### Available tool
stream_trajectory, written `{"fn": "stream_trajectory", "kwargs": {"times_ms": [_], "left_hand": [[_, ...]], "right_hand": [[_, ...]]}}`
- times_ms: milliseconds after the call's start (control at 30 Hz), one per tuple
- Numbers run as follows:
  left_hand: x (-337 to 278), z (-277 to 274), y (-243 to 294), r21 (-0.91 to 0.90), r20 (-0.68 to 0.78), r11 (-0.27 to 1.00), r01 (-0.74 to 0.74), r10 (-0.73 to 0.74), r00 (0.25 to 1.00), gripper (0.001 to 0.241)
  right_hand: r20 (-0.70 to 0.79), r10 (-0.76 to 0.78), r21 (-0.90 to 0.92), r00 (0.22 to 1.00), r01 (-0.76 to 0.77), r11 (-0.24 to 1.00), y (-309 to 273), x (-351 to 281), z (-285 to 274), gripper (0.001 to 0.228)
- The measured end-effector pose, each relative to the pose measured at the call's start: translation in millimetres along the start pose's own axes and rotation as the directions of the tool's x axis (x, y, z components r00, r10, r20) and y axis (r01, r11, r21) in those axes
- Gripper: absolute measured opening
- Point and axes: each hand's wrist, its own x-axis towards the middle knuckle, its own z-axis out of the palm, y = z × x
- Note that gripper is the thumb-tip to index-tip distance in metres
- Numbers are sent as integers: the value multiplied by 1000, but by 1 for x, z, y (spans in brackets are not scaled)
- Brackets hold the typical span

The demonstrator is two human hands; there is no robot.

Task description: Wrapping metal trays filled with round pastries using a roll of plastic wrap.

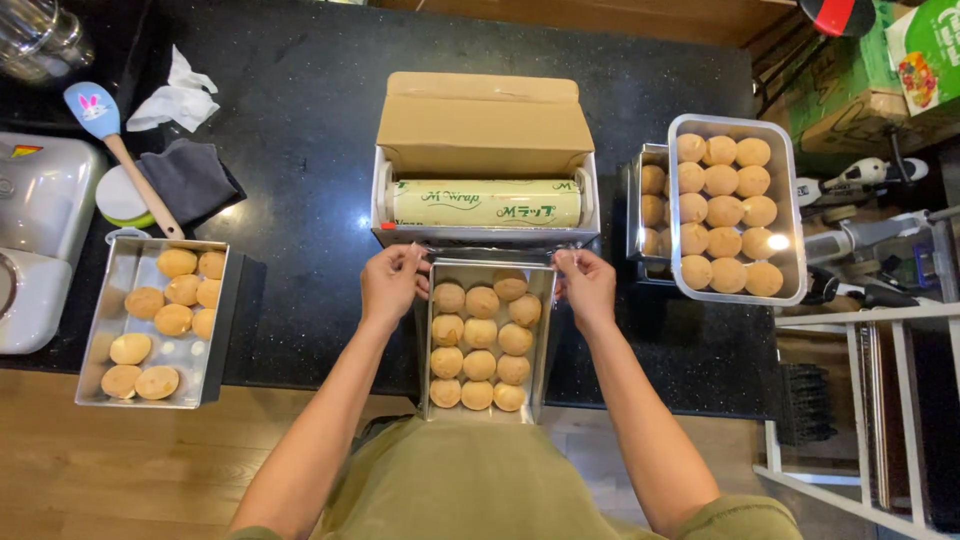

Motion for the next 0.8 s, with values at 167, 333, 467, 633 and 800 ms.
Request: {"fn": "stream_trajectory", "kwargs": {"times_ms": [167,333,467,633,800], "left_hand": [[41,-27,-106,-38,53,959,282,-280,958,25],[16,-20,-99,70,-78,949,306,-301,950,16],[-4,-21,-105,151,-10,987,44,-43,999,13],[-31,-21,-104,255,-4,954,-157,164,987,12],[-61,-38,-99,314,186,795,-519,484,855,20]], "right_hand": [[7,247,95,969,-247,964,88,38,-18,10],[-40,348,73,937,-344,936,110,29,-9,6],[-4,89,-84,996,-89,992,120,13,-7,11],[108,-250,-289,962,271,918,121,-23,-16,10],[233,-514,-358,826,564,744,109,-49,-20,14]]}}
